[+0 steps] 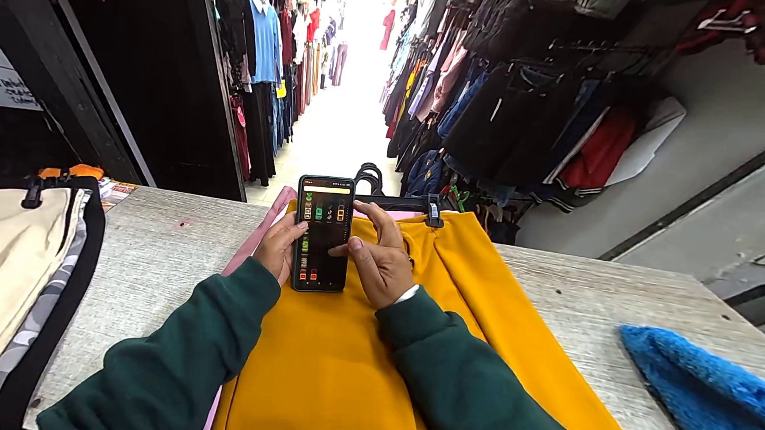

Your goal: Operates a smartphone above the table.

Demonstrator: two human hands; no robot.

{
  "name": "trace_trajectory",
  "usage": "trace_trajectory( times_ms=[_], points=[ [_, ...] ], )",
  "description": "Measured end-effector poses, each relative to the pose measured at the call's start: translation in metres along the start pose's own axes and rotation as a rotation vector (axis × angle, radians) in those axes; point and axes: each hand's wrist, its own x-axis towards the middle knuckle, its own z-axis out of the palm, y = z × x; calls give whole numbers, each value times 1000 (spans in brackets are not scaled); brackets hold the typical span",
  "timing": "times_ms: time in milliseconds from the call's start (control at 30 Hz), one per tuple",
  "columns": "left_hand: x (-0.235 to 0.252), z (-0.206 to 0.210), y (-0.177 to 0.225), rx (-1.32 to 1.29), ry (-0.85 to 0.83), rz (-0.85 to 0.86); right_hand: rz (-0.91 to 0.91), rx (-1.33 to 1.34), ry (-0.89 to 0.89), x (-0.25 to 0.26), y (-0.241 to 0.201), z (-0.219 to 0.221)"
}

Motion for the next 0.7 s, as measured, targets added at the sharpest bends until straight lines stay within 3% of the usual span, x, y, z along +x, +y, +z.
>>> trace_trajectory(
  times_ms=[700],
  points=[
    [0, 0, 1, -5, -2, 1, 67, 8, -5, 1, 2, 2]
  ],
)
